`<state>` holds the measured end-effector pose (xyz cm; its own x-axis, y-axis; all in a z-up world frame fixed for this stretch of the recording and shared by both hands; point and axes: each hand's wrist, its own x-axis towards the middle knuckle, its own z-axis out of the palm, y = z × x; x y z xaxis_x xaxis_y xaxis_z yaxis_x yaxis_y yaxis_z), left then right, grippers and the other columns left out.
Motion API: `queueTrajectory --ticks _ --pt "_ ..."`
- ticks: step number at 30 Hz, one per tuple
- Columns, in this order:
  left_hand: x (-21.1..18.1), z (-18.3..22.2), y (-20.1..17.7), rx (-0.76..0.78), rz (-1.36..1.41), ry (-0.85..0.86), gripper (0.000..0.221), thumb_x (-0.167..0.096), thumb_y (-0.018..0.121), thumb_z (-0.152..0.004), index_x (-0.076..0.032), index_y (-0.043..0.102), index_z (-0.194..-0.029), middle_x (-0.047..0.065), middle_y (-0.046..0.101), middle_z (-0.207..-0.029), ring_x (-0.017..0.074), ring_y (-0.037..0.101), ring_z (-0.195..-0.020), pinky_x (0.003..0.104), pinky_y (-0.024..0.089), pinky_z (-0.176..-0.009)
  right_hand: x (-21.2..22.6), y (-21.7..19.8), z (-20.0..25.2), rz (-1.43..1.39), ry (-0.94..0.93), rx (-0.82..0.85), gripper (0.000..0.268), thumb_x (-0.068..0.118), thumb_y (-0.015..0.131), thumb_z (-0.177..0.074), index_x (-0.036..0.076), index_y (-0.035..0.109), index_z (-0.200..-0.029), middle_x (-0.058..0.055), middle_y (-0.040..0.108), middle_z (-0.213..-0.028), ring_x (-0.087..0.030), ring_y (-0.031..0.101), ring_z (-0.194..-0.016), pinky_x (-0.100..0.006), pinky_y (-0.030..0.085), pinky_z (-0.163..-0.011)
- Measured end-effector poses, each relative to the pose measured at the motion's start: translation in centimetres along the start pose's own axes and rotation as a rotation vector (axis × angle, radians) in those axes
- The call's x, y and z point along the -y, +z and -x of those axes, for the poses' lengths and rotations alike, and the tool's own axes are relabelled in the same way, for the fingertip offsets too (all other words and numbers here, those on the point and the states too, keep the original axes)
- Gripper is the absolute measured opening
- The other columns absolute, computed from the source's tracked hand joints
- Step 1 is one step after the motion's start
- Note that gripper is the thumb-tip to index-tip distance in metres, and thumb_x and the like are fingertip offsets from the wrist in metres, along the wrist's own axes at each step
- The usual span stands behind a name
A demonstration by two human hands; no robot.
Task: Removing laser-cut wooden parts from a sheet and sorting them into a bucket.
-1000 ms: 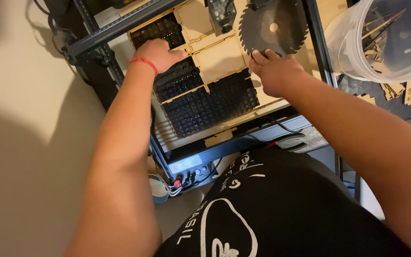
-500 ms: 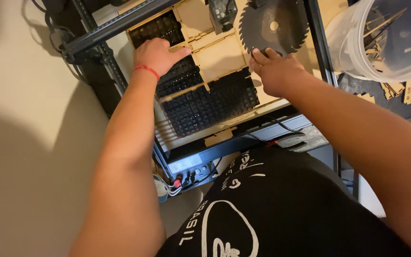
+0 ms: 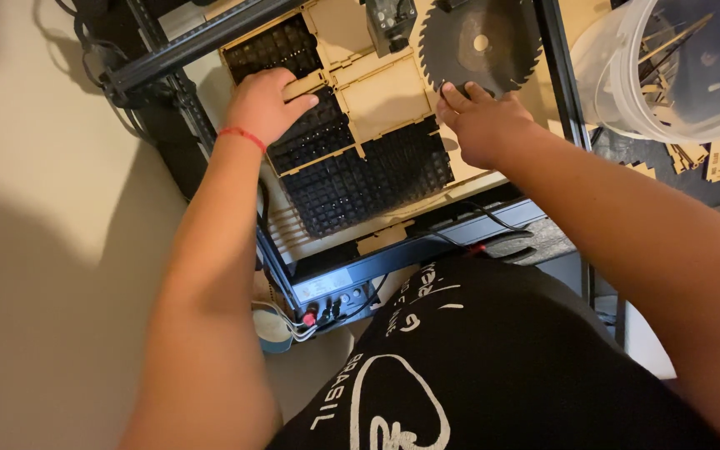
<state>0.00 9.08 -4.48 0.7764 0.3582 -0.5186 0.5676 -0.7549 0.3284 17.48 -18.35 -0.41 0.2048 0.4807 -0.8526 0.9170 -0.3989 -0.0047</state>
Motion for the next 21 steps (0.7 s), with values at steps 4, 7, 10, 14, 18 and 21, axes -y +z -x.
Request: queueTrajectory --ticks 4,7,10,14,18,21 --pt "1.3 0.9 1.1 -0.197 0.154 0.167 0.039 -0.036 0.064 -0.098 -0.01 0.065 -0.127 0.013 0.065 -0.125 0.0344 0.06 -0.11 0.048 0.047 -0.092 0.1 -0.1 0.2 0.005 0.008 0.027 0.076 0.008 0.039 -0.096 0.022 0.001 -0.159 0.001 -0.012 -0.169 -0.028 0.001 -0.154 -0.061 0.032 -0.11" --pt "2.0 1.6 1.6 -0.324 0.251 0.218 0.035 -0.032 0.065 -0.097 -0.006 0.07 -0.12 0.009 0.066 -0.126 0.0279 0.061 -0.111 0.042 0.046 -0.096 0.1 0.2 -0.1 -0.003 0.008 0.009 0.074 0.01 0.04 -0.096 0.022 0.004 -0.159 0.002 -0.01 -0.169 -0.028 0.002 -0.154 -0.061 0.032 -0.11" --pt "0.7 3.6 0.7 -0.34 0.464 0.113 0.035 -0.029 0.074 -0.091 -0.008 0.07 -0.119 0.004 0.068 -0.118 0.019 0.062 -0.104 0.034 0.05 -0.092 -0.1 0.5 -0.3 0.019 0.006 -0.002 0.074 0.013 0.041 -0.096 0.022 0.004 -0.159 0.001 -0.009 -0.169 -0.028 0.003 -0.154 -0.06 0.035 -0.109" --pt "-3.8 8.3 -1.8 -0.199 1.043 -0.064 0.024 -0.019 0.059 -0.095 -0.013 0.063 -0.118 0.003 0.073 -0.111 0.0135 0.07 -0.102 0.029 0.058 -0.101 0.1 0.2 0.3 0.008 0.003 -0.014 0.074 0.014 0.04 -0.096 0.022 0.002 -0.159 0.002 -0.009 -0.169 -0.028 0.004 -0.154 -0.06 0.036 -0.107" --pt "-5.3 10.6 1.0 0.051 1.82 0.228 0.044 -0.04 0.041 -0.103 -0.004 0.061 -0.117 0.011 0.07 -0.102 0.0201 0.069 -0.086 0.033 0.058 -0.078 0.2 0.2 1.3 -0.042 0.002 -0.054 0.076 0.022 0.048 -0.095 0.024 0.006 -0.159 0.005 -0.005 -0.169 -0.024 0.005 -0.154 -0.062 0.038 -0.107" --pt "-7.7 11.8 2.0 0.222 1.969 0.318 0.05 -0.046 0.038 -0.104 -0.005 0.06 -0.119 0.008 0.071 -0.095 0.0175 0.068 -0.076 0.03 0.055 -0.064 -0.5 1.4 1.0 -0.223 0.021 -0.076 0.079 0.016 0.047 -0.088 0.022 0.013 -0.159 0.008 -0.002 -0.169 -0.022 0.006 -0.154 -0.062 0.032 -0.11"
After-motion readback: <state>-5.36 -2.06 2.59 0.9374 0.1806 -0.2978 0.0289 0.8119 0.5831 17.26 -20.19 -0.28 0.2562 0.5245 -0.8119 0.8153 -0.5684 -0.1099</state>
